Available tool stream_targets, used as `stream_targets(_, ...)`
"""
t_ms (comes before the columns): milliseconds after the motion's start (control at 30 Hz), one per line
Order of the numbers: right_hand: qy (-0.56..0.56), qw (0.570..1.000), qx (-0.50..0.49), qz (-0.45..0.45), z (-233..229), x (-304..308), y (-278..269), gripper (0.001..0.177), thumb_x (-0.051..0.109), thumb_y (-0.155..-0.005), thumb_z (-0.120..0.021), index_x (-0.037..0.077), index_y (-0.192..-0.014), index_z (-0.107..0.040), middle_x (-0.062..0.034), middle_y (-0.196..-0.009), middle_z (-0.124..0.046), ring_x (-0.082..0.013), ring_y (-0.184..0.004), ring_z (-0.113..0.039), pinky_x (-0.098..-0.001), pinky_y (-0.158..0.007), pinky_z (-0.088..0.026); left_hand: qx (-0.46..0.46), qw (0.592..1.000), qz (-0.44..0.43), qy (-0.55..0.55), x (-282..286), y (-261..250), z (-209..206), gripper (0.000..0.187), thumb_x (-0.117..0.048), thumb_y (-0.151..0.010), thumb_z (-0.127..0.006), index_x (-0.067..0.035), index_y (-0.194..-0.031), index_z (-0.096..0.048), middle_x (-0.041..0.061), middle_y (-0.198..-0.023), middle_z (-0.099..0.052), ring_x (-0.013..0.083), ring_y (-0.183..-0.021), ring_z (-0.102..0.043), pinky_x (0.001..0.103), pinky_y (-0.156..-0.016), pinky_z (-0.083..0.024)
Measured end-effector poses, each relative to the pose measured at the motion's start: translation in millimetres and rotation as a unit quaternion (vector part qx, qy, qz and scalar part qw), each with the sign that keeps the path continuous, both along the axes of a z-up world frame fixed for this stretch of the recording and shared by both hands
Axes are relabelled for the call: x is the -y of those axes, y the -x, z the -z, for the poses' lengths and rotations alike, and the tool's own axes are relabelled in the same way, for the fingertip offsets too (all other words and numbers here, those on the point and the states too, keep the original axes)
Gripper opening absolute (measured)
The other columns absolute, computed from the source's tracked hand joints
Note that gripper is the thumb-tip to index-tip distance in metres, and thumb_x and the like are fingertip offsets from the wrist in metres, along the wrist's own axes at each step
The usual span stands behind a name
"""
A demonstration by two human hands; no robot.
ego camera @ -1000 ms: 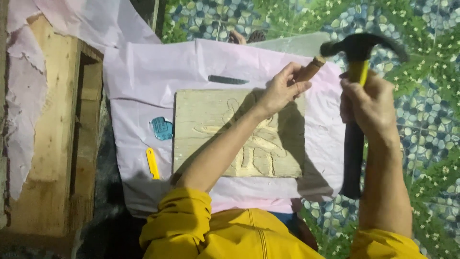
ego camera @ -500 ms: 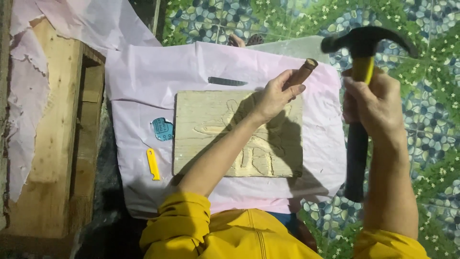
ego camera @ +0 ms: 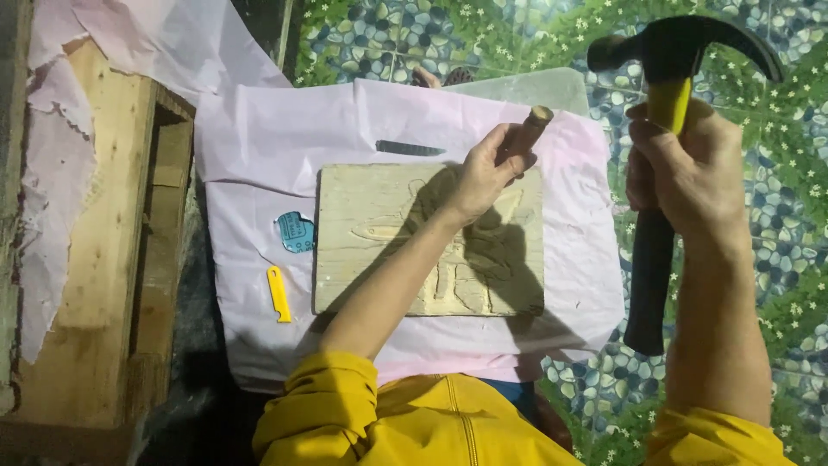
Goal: The person carves a detailed floral pattern into a block using a hammer and a wooden chisel.
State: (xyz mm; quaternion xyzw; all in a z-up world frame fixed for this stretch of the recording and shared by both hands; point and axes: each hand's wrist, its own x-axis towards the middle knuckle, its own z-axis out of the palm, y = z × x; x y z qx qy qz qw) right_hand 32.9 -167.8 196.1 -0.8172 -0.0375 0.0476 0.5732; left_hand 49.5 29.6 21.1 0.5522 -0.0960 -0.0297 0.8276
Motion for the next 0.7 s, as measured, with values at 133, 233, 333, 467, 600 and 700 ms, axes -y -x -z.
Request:
stream_targets(133,0.055,0.996,-0.038,-0.054,13.5,-5.6,-4.7,0.012,0.003,-0.11,-0.055,-0.003,-0.12,-0.051,-0.0061,-0.07,-0.05,-0.0155,-0.045,-0.046,-0.0296,-0.034,-0.042,-0.019,0.999,0.006,0.048,1.1,0.7,9.4,0.033,0.007,-0.095,-0.057,-0.007,-0.125,-0.056,0.005,-0.103,-0.067,0.0101,-0.088,-0.065,0.023,-0.074,-0.053)
stream_targets(233,0.072,0.992,-0.056,-0.083,22.2,-0.6,-7.4,0.012,0.003,-0.111,-0.054,-0.005,-0.119,-0.053,-0.0095,-0.069,-0.052,-0.0182,-0.044,-0.048,-0.0313,-0.032,-0.042,-0.006,0.999,-0.009,0.044,2.8,-0.7,10.0,0.031,0.006,-0.095,-0.059,-0.007,-0.123,-0.057,0.003,-0.097,-0.065,0.0085,-0.08,-0.061,0.021,-0.069,-0.05)
stream_targets(333,0.032,0.996,-0.005,-0.08,15.2,-5.5,-2.7,0.016,0.0,-0.112,-0.051,-0.009,-0.125,-0.051,-0.0085,-0.068,-0.051,-0.0168,-0.042,-0.046,-0.029,-0.032,-0.042,0.001,1.0,-0.022,0.015,-0.5,3.9,3.1,0.028,-0.001,-0.096,-0.064,-0.008,-0.123,-0.059,0.0,-0.092,-0.065,0.0066,-0.072,-0.056,0.02,-0.062,-0.045)
stream_targets(467,0.076,0.993,-0.062,-0.07,18.7,-8.3,-7.4,0.008,0.004,-0.11,-0.053,-0.002,-0.115,-0.05,-0.0079,-0.072,-0.051,-0.0185,-0.046,-0.048,-0.0322,-0.034,-0.044,-0.007,1.0,-0.017,0.023,0.9,3.0,7.5,0.029,0.0,-0.095,-0.063,-0.007,-0.123,-0.058,0.001,-0.091,-0.067,0.007,-0.076,-0.059,0.021,-0.066,-0.046)
stream_targets(600,0.078,0.993,-0.033,-0.086,10.0,-14.0,0.5,0.014,0.003,-0.109,-0.055,-0.007,-0.118,-0.056,-0.0099,-0.067,-0.053,-0.0187,-0.042,-0.05,-0.0306,-0.034,-0.043,-0.005,0.999,-0.025,0.04,-0.1,4.0,10.0,0.03,0.002,-0.094,-0.064,-0.007,-0.122,-0.059,0.0,-0.089,-0.064,0.0057,-0.073,-0.057,0.019,-0.062,-0.045)
stream_targets(700,0.061,0.996,-0.003,-0.059,5.6,-12.9,1.6,0.015,0.0,-0.112,-0.054,-0.01,-0.123,-0.051,-0.01,-0.068,-0.052,-0.0186,-0.042,-0.049,-0.0302,-0.033,-0.045,0.013,0.998,-0.017,0.061,-3.0,6.4,8.4,0.042,0.009,-0.092,-0.06,-0.011,-0.129,-0.058,0.001,-0.098,-0.071,0.0065,-0.079,-0.061,0.02,-0.062,-0.044)
